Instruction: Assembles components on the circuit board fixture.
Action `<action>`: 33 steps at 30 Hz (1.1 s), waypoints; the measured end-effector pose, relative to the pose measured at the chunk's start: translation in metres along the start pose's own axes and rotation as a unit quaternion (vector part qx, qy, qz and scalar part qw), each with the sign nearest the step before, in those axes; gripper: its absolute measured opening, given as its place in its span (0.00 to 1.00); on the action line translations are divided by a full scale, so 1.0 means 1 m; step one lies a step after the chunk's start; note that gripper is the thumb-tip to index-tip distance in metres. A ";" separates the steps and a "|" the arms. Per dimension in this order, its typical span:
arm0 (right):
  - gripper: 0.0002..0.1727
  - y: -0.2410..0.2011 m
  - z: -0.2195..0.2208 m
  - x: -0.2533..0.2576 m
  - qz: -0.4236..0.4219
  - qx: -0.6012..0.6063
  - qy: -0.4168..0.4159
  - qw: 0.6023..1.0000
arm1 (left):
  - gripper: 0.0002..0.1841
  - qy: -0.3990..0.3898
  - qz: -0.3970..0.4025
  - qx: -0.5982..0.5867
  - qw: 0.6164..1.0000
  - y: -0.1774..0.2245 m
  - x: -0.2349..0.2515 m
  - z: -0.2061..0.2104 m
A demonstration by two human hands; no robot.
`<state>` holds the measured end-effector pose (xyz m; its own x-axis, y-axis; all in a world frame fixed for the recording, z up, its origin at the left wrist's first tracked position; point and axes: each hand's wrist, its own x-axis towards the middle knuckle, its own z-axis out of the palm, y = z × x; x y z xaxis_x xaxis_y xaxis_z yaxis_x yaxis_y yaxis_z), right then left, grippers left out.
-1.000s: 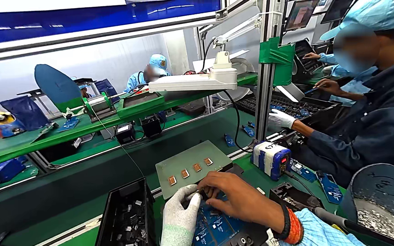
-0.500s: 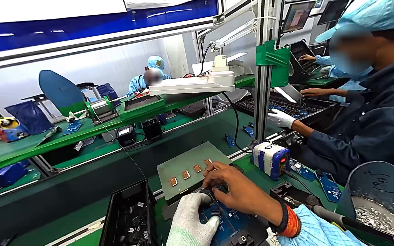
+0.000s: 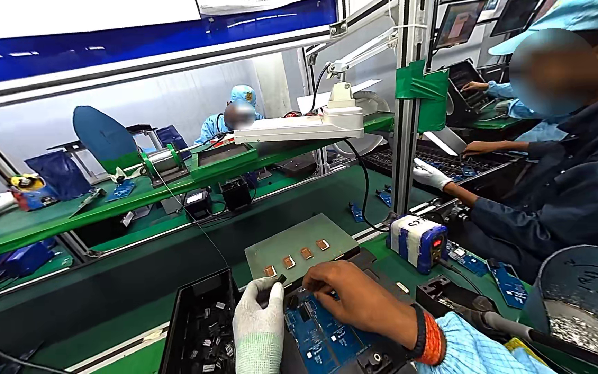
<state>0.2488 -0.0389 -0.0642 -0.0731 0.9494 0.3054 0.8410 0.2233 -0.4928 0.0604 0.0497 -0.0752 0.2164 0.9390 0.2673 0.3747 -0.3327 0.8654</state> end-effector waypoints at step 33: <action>0.13 -0.004 -0.003 0.008 0.018 -0.062 -0.070 0.995 | 0.10 0.028 -0.065 -0.059 0.996 -0.011 0.006 0.006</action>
<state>0.2466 -0.0331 -0.0570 -0.1076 0.9797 0.1690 0.9037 0.1673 -0.3942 0.0627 0.0590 -0.0856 0.1201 0.9782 0.1694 0.2865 -0.1976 0.9375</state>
